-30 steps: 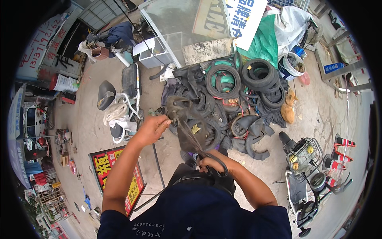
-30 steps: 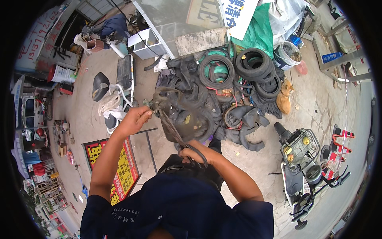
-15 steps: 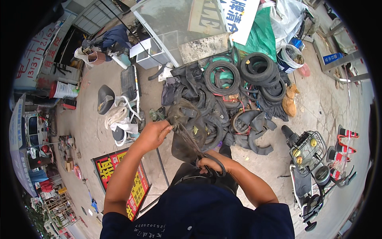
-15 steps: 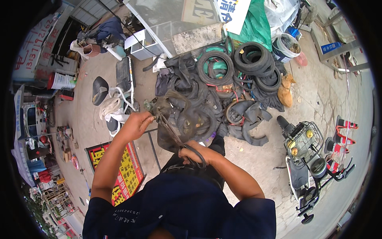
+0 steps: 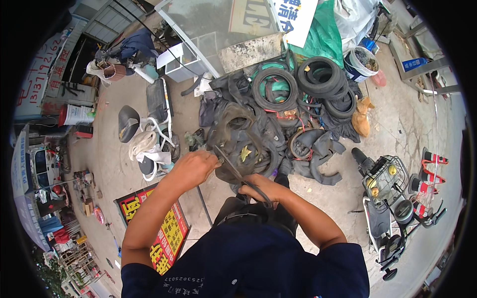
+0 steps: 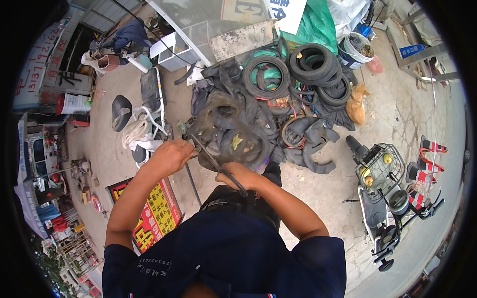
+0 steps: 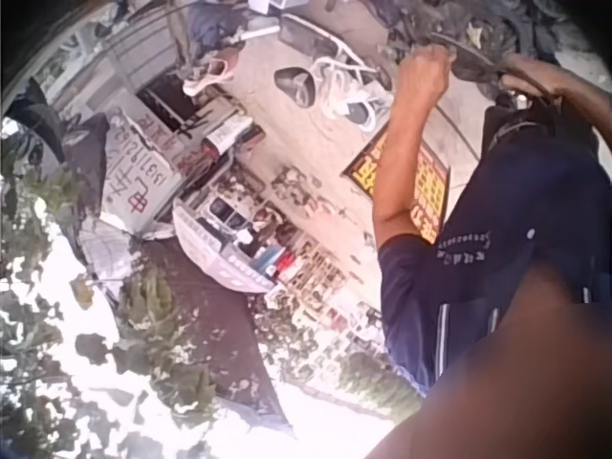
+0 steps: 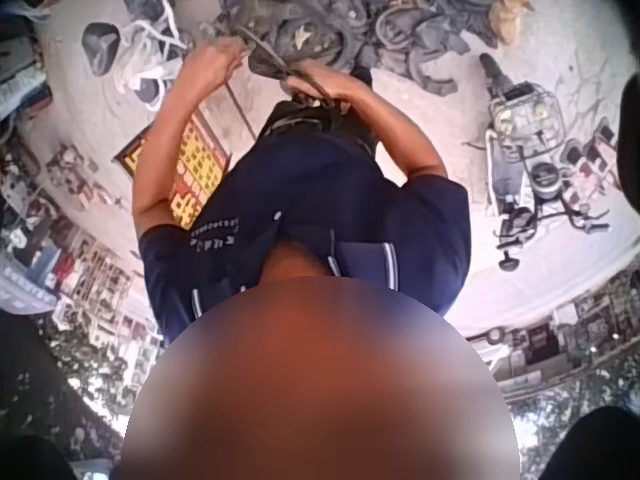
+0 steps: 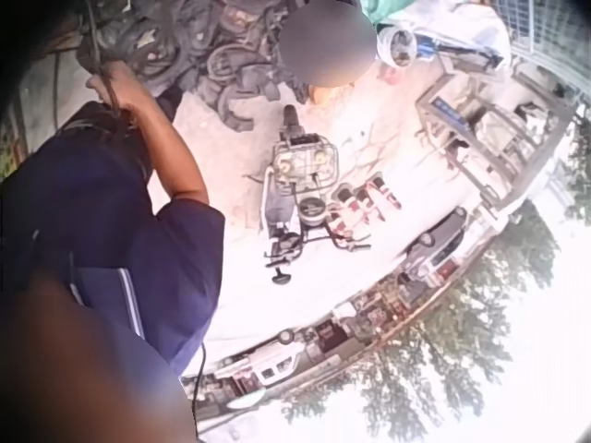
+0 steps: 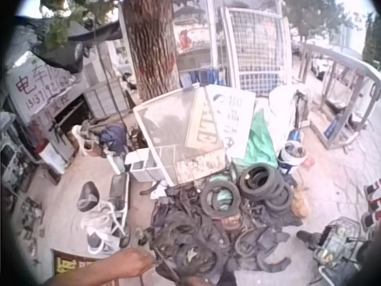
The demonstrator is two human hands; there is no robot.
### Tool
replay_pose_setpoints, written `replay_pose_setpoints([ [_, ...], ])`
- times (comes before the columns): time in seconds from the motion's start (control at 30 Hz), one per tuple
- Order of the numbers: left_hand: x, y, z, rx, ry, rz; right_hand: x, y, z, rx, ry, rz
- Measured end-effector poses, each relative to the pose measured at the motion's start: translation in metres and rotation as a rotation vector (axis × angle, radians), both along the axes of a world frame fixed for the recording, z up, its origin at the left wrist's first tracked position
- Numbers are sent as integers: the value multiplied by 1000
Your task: The person selects a tire from a pile, cuts it with shears, then attaches an air hose to inflate it. The tire visibly expands as air is added.
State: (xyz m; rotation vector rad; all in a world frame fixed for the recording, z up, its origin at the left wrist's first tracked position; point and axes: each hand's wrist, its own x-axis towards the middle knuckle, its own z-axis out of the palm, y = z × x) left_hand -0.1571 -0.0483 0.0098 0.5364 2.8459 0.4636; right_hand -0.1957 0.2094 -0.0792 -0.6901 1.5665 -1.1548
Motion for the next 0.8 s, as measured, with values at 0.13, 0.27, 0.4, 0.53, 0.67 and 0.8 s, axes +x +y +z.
replay_pose_setpoints([
  [0.13,-1,0,3,-102,38,-61,-1,-11,8,61,99,32],
  [0.27,0,1,1,-165,77,-85,2,-20,7,85,108,39],
  [0.4,2,2,2,-176,86,-90,12,-25,-1,104,166,-2],
  [0.53,2,3,8,-225,54,-76,25,-28,-10,46,338,-121],
  [0.67,1,-1,11,-57,25,-3,27,-21,-14,18,337,-182],
  [0.8,3,-15,0,239,27,112,26,-11,-5,-79,219,-215],
])
